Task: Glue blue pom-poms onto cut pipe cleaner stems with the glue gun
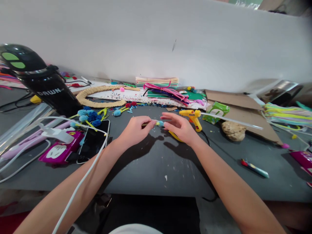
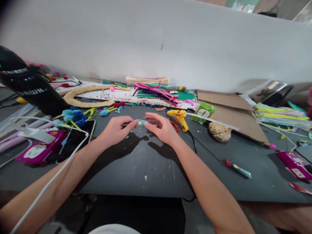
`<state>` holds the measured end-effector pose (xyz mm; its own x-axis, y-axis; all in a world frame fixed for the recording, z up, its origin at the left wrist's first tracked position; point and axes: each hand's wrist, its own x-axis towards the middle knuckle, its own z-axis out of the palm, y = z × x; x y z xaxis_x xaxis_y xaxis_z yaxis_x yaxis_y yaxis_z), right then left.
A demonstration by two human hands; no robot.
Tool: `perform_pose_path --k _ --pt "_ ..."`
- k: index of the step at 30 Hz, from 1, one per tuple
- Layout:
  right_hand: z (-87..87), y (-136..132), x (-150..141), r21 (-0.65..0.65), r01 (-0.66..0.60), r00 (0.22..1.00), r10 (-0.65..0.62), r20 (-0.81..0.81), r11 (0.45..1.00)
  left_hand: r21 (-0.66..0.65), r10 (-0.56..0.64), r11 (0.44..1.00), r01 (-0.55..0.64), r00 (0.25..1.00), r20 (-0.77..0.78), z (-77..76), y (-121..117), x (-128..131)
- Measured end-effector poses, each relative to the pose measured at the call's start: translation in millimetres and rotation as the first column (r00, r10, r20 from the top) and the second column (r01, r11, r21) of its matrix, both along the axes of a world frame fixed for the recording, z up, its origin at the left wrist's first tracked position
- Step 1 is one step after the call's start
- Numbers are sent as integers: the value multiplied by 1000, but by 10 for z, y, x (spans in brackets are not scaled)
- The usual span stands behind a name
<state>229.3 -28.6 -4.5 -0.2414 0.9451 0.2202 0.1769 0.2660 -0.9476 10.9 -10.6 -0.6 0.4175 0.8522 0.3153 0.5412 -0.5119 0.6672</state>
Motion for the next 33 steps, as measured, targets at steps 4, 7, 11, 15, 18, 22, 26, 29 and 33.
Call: perform_pose_path --k 4,7,11,15,18,22,26,29,33 --pt "21 -46 -86 -119 -47 999 45 -21 992 1 -42 999 42 999 -7 17 -19 14" --pt "45 -73 -124 -130 -24 999 21 -25 991 14 -58 998 58 998 -20 20 -27 25" --pt "47 -75 -136 -136 -16 1000 13 -24 991 19 -58 998 59 998 -30 8 -26 27" --pt "48 -75 -142 -137 -14 1000 11 -21 990 18 -58 998 59 998 -30 -10 -19 22" --pt "48 -76 -145 -137 -11 1000 8 -25 991 9 -59 998 60 998 -31 -18 -15 19" --pt "44 -73 -141 -138 -16 1000 13 -22 990 10 -57 998 57 998 -42 -20 -16 20" --pt "49 -77 -140 -147 -15 1000 13 -15 989 15 -55 998 56 997 -50 -17 -18 17" --pt "50 -78 -141 -146 -9 1000 7 -12 989 19 -57 998 58 997 -53 -20 -14 14" --pt "40 -71 -138 -140 -14 1000 13 -7 990 24 -57 998 59 997 -53 -35 -9 19"
